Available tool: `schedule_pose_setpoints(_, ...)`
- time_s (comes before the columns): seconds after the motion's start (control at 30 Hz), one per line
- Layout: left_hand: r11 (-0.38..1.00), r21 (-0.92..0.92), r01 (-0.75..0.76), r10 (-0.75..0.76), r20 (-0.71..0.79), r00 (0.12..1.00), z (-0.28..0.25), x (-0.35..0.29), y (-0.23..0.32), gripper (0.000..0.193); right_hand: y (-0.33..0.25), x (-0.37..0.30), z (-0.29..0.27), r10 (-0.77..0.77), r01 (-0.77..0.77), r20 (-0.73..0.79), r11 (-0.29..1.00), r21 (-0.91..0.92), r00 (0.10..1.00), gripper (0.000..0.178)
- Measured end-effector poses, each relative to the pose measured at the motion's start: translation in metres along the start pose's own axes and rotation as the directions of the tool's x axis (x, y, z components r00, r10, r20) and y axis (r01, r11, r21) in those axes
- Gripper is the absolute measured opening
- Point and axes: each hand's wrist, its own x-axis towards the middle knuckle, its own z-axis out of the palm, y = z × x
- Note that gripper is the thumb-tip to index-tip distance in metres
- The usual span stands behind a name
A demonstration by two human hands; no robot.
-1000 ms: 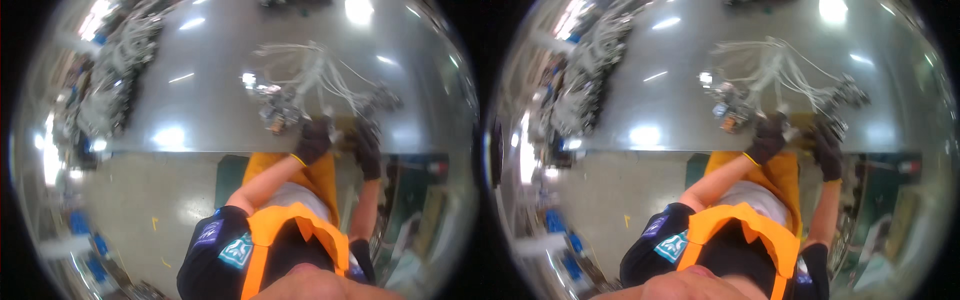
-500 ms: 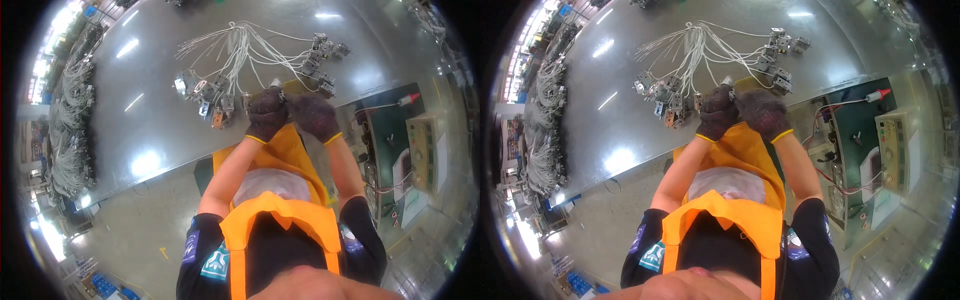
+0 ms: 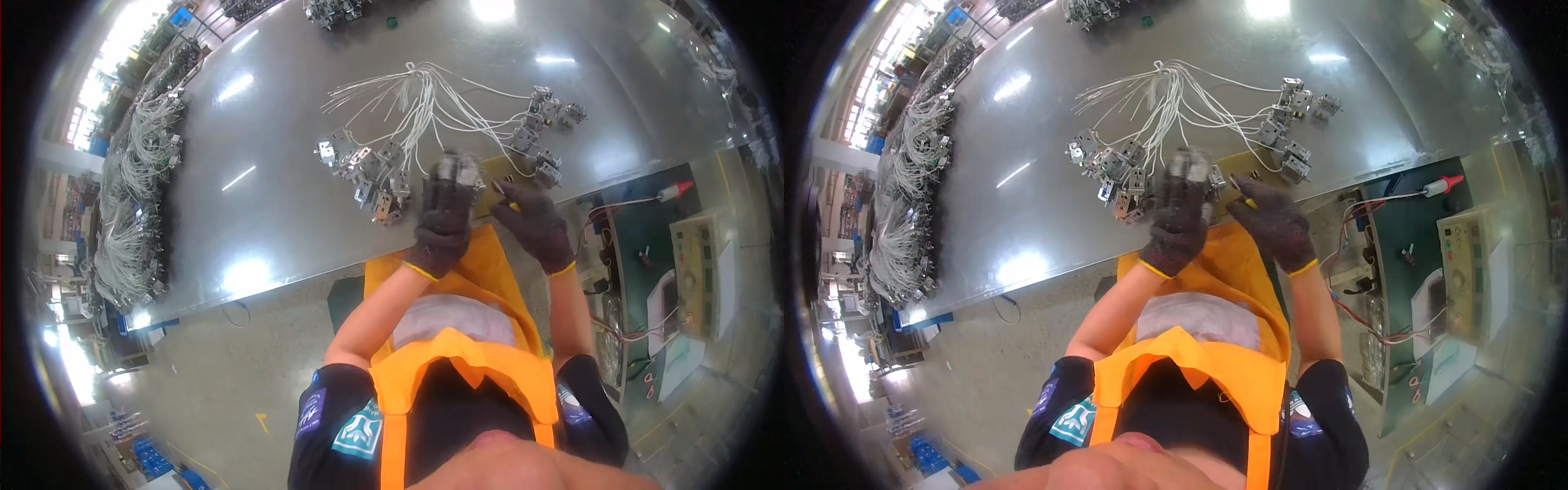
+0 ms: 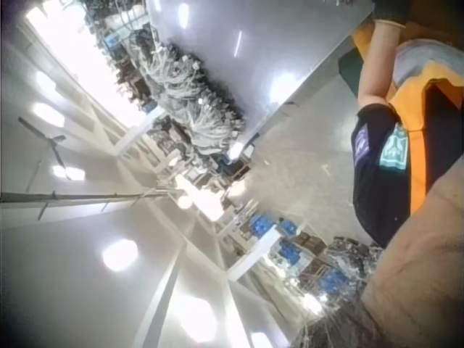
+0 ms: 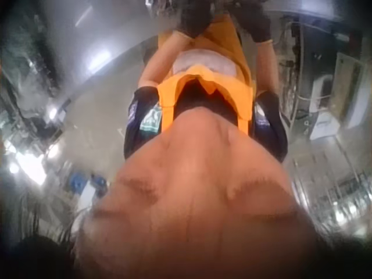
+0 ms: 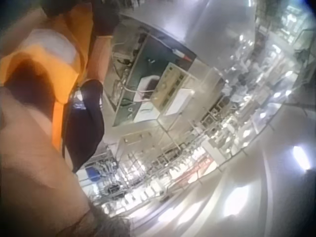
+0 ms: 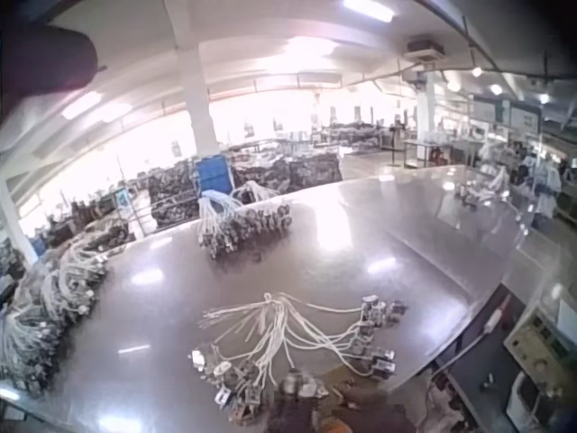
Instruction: Manual assembly and wiring of electronic components at an industrial workstation.
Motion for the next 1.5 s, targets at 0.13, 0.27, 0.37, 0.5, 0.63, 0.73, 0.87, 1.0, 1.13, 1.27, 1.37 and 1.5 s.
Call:
schedule_pose_setpoints(0.13,0.968,-0.161,0.195,-0.148,0.262,0.954,0.01,-0.012,-0.042,0.067,-0.014,0.003,0.013,0.508,-0.711,0.555,0.661,0.239,0.659,0.033)
schedule_pose_setpoints(0.27,0.868,-0.302,0.394,-0.335,0.228,0.914,0.013,0.003,-0.055,0.063,0.024,0.008,0.025,0.54,-0.621,0.307,0.674,0.399,0.784,0.03)
schedule_pose_setpoints(0.37,0.636,-0.663,0.395,-0.462,0.083,0.883,0.02,0.003,-0.038,0.06,0.033,0.01,0.008,0.479,-0.488,0.128,0.781,0.389,0.869,0.03)
schedule_pose_setpoints(0.5,0.138,-0.803,0.58,-0.47,0.462,0.752,0.011,0.003,-0.023,0.056,0.051,0.017,-0.017,0.438,-0.443,0.066,0.883,0.153,0.896,0.031)
schedule_pose_setpoints(0.63,-0.184,-0.837,0.516,-0.423,0.541,0.727,0.025,-0.008,-0.026,0.06,0.036,0.023,-0.02,0.519,-0.517,0.07,0.812,0.272,0.852,0.036)
schedule_pose_setpoints(0.73,0.369,-0.751,0.548,-0.408,0.398,0.821,0.02,0.012,-0.008,0.061,0.043,0.007,-0.014,0.393,-0.403,0.09,0.888,0.22,0.915,0.038)
schedule_pose_setpoints(0.87,0.893,-0.353,0.281,-0.276,0.065,0.959,0.034,0.01,-0.008,0.059,0.001,0.017,-0.021,0.343,-0.369,0.304,0.929,0.028,0.889,0.036)
schedule_pose_setpoints(1.0,0.824,-0.503,0.26,-0.223,0.133,0.966,0.064,0.011,-0.018,0.055,0.007,0.011,-0.009,-0.028,0.068,0.13,0.947,-0.313,0.991,0.032)
schedule_pose_setpoints(1.13,0.771,-0.548,0.325,-0.191,0.287,0.939,0.064,0.018,-0.017,0.035,-0.006,0.03,-0.004,0.232,-0.01,0.349,0.844,-0.536,0.908,0.025)
schedule_pose_setpoints(1.27,0.794,-0.508,0.334,-0.205,0.294,0.934,0.045,0.029,-0.013,0.031,-0.007,0.04,0.001,0.267,0.035,0.384,0.781,-0.623,0.884,0.024)
schedule_pose_setpoints(1.37,0.803,-0.503,0.32,-0.223,0.245,0.943,0.049,0.021,-0.01,0.033,-0.014,0.031,-0.004,0.259,0.035,0.397,0.8,-0.599,0.88,0.024)
schedule_pose_setpoints(1.5,0.804,-0.527,0.275,-0.199,0.198,0.96,0.045,0.021,-0.004,0.037,-0.017,0.025,0.007,0.297,-0.015,0.283,0.714,-0.7,0.912,0.022)
